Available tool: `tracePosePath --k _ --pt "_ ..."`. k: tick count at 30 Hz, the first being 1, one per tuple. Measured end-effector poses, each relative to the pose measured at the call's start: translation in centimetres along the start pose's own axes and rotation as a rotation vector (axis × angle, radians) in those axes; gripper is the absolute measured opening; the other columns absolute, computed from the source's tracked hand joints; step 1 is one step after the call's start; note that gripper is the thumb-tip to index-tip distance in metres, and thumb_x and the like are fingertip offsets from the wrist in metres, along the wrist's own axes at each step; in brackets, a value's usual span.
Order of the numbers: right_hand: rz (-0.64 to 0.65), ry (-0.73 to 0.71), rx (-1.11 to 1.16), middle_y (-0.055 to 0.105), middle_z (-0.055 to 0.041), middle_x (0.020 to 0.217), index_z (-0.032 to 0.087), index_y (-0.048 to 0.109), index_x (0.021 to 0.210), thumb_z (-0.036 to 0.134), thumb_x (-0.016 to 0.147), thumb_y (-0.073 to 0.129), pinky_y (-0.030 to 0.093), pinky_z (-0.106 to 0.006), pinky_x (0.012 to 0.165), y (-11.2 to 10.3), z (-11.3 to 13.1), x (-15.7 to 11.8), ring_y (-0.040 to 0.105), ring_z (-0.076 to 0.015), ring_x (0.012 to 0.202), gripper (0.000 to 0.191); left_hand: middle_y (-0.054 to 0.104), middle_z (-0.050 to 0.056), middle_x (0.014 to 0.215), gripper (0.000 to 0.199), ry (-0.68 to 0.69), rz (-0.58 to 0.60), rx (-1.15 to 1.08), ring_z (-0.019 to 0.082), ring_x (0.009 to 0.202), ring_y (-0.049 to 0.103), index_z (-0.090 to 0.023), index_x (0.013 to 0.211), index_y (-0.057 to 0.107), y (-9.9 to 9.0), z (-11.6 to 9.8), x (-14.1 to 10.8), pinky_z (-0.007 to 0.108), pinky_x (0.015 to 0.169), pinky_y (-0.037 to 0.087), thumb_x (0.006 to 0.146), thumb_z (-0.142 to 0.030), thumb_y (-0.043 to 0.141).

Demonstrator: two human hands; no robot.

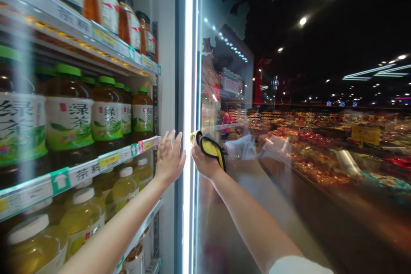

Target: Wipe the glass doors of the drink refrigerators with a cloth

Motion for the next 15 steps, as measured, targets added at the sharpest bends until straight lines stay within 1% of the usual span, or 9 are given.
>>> tracePosePath --k 2,3,4,6,8,9,10,12,15 --pt "0.038 -0.121 -0.001 0.050 -0.0148 0.156 0.012 0.060 0.137 0.013 0.097 0.048 0.028 -0.051 0.127 0.2 0.9 -2.3 0.035 -0.0319 0.151 0.042 0.038 0.019 0.161 0.058 0.018 0.012 0.007 0.034 0.154 0.027 -0.013 0.153 0.042 0.0 0.1 -0.3 0.057 0.127 0.019 0.096 -0.026 0.046" --pt "0.054 -0.168 0.003 0.050 -0.0132 0.155 0.014 0.061 0.135 0.014 0.097 0.048 0.028 -0.050 0.127 0.1 0.7 -2.6 0.036 -0.0315 0.151 0.040 0.039 0.019 0.161 0.058 0.024 0.016 0.010 0.034 0.154 0.027 -0.013 0.153 0.042 0.1 0.1 -0.4 0.057 0.127 0.019 0.096 -0.025 0.046" --pt "0.064 -0.187 0.010 0.050 -0.0116 0.156 0.016 0.062 0.134 0.014 0.098 0.048 0.028 -0.050 0.127 -0.3 0.1 -2.2 0.035 -0.0311 0.151 0.039 0.039 0.019 0.161 0.057 0.027 0.019 0.011 0.034 0.154 0.027 -0.013 0.152 0.042 0.1 0.2 -0.4 0.057 0.127 0.019 0.096 -0.025 0.046" --pt "0.058 -0.122 0.024 0.047 -0.0091 0.159 0.018 0.062 0.135 0.014 0.099 0.046 0.027 -0.050 0.128 -1.2 -1.8 0.0 0.030 -0.0301 0.154 0.039 0.039 0.019 0.161 0.058 0.027 0.017 0.010 0.033 0.154 0.026 -0.014 0.152 0.042 0.1 0.2 -0.2 0.057 0.127 0.019 0.096 -0.025 0.047" --pt "0.034 0.015 0.033 0.042 -0.0086 0.162 0.018 0.059 0.139 0.012 0.099 0.044 0.026 -0.049 0.128 -1.9 -3.6 2.7 0.024 -0.0280 0.156 0.043 0.039 0.019 0.160 0.058 0.027 0.006 0.004 0.033 0.154 0.027 -0.015 0.152 0.042 0.1 0.1 0.0 0.058 0.127 0.020 0.096 -0.025 0.047" --pt "0.024 0.074 0.035 0.040 -0.0087 0.163 0.018 0.057 0.141 0.011 0.099 0.044 0.026 -0.048 0.129 -2.1 -4.0 3.6 0.021 -0.0269 0.157 0.045 0.039 0.019 0.160 0.057 0.028 -0.001 -0.001 0.033 0.154 0.027 -0.015 0.152 0.042 0.1 0.1 0.0 0.057 0.126 0.021 0.096 -0.024 0.046" --pt "0.018 0.113 0.035 0.040 -0.0090 0.163 0.018 0.055 0.142 0.010 0.098 0.044 0.027 -0.047 0.128 -2.1 -4.0 4.0 0.020 -0.0264 0.157 0.046 0.040 0.019 0.160 0.057 0.031 -0.009 -0.007 0.032 0.154 0.027 -0.015 0.152 0.043 0.1 0.0 0.0 0.057 0.126 0.021 0.096 -0.024 0.046" --pt "0.024 0.121 0.034 0.041 -0.0106 0.162 0.017 0.056 0.141 0.011 0.099 0.045 0.030 -0.047 0.127 -1.6 -2.9 3.2 0.023 -0.0275 0.156 0.045 0.040 0.019 0.160 0.057 0.036 -0.018 -0.025 0.033 0.154 0.027 -0.015 0.152 0.043 0.1 0.0 -0.1 0.058 0.126 0.021 0.096 -0.024 0.045" --pt "0.077 -0.019 0.057 0.046 -0.0133 0.159 0.014 0.060 0.136 0.015 0.099 0.049 0.034 -0.050 0.125 -0.6 0.1 -0.4 0.032 -0.0297 0.153 0.038 0.039 0.019 0.160 0.058 0.038 -0.012 -0.051 0.033 0.155 0.026 -0.016 0.152 0.042 0.1 -0.1 -0.3 0.059 0.126 0.021 0.095 -0.025 0.046"
Point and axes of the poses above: each hand's wrist, its own x-axis towards the middle knuckle, its own y-axis out of the palm, z = x × y, the point moved 4 cm from there along x, towards the middle knuckle
